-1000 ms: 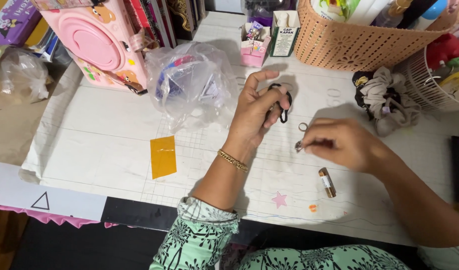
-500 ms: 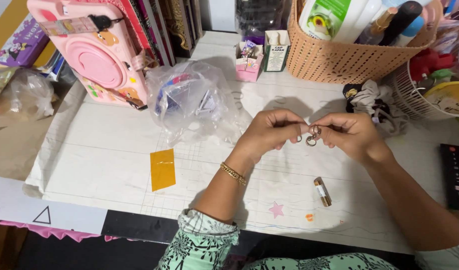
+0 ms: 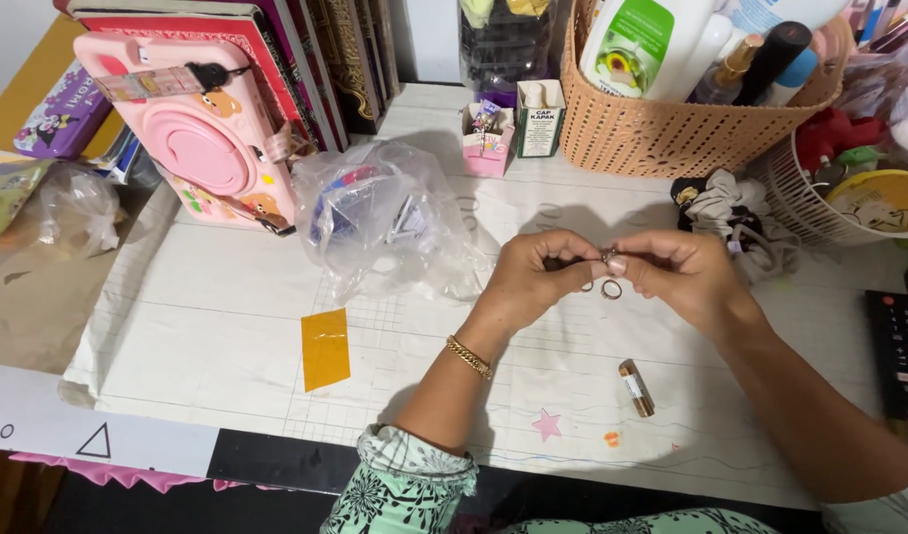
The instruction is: The person assembles small keychains by hand on a cluttered desk. They pick up a yellow circular piece, attach a small charm, and then connect a metal ring and chain. The person repeats this process with different charms and rings, placing the finished keychains on the table.
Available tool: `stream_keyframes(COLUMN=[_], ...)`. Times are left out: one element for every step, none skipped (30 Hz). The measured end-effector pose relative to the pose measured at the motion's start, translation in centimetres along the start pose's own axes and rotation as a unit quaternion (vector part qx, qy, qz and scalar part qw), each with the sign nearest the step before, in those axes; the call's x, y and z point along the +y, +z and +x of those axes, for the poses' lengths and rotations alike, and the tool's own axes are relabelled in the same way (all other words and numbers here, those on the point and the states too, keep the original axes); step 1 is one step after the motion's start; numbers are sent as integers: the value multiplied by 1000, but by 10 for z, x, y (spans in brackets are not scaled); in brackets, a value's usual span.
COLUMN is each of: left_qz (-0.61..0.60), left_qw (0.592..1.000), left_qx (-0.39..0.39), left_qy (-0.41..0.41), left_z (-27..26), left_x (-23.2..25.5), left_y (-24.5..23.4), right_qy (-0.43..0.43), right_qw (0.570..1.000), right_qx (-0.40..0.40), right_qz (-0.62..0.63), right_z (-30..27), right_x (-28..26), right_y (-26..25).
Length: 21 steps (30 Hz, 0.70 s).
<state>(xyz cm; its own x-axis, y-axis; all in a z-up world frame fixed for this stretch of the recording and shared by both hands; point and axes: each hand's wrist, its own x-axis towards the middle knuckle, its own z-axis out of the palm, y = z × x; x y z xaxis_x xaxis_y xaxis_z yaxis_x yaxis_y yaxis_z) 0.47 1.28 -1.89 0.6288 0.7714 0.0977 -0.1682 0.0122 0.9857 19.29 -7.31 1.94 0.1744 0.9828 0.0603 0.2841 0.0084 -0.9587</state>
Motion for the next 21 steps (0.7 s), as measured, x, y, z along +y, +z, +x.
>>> stream_keyframes(left_qz=[1, 2, 4, 5, 5, 5, 6, 6, 6, 6, 8, 9, 9, 3, -3, -3, -2, 0, 0, -16, -33], left_qw=[1000, 1000, 1000, 1000, 1000, 1000, 1000, 1000, 1000, 1000, 1000, 1000, 1000, 1000, 1000, 1000, 999, 998, 998, 994, 987], left_qx=[0, 2, 3, 4, 1, -3, -1, -6, -10, -9, -5, -1, 1, 7, 13, 16, 35, 53, 57, 97, 137], left_qy=[1, 3, 4, 6, 4, 1, 2, -3, -9, -7, -7, -7, -6, -6, -5, -3, -14, -25, -22, -48, -74], left_z=[1, 2, 3, 2, 1, -1, -2, -3, -3, -3, -2, -2, -3, -4, -4, -5, -5, -6, -5, -5, -5], left_x=[-3, -5, -7, -5, -2, 1, 2, 3, 4, 3, 3, 2, 4, 6, 9, 14, 19, 25, 30, 33, 37], left_y=[0, -1, -2, -1, 0, 1, 0, 0, 0, 0, 0, 0, 0, 0, 0, -1, -2, -3, -6, -8, -10], right_qy=[-1, -26, -52, -54, -88, -122, -124, -130, -135, -137, -136, -136, -137, -153, -169, -172, -184, -196, -199, -200, -201], right_qw=[1000, 1000, 998, 998, 995, 989, 989, 988, 987, 987, 987, 988, 987, 984, 980, 980, 974, 967, 966, 968, 970], right_qx=[0, 0, 0, -1, 2, 6, 5, 5, 5, 4, 3, 1, -1, -1, -2, -5, -2, 0, -2, 8, 18], right_qz=[0, -10, -21, -20, -51, -81, -80, -81, -81, -82, -81, -80, -80, -91, -102, -102, -134, -166, -166, -152, -138], right_z=[-2, -4, -5, -5, -6, -6, -6, -6, -6, -5, -4, -3, -3, -2, -1, 0, 0, 1, 7, 12, 17], right_x=[-10, -20, -30, -32, -34, -35, -36, -35, -35, -36, -37, -38, -38, -39, -39, -41, -43, -46, -51, -57, -62], right_y=[3, 7, 10, 9, 8, 7, 7, 6, 6, 5, 5, 5, 5, 4, 4, 4, 4, 5, 6, 7, 9])
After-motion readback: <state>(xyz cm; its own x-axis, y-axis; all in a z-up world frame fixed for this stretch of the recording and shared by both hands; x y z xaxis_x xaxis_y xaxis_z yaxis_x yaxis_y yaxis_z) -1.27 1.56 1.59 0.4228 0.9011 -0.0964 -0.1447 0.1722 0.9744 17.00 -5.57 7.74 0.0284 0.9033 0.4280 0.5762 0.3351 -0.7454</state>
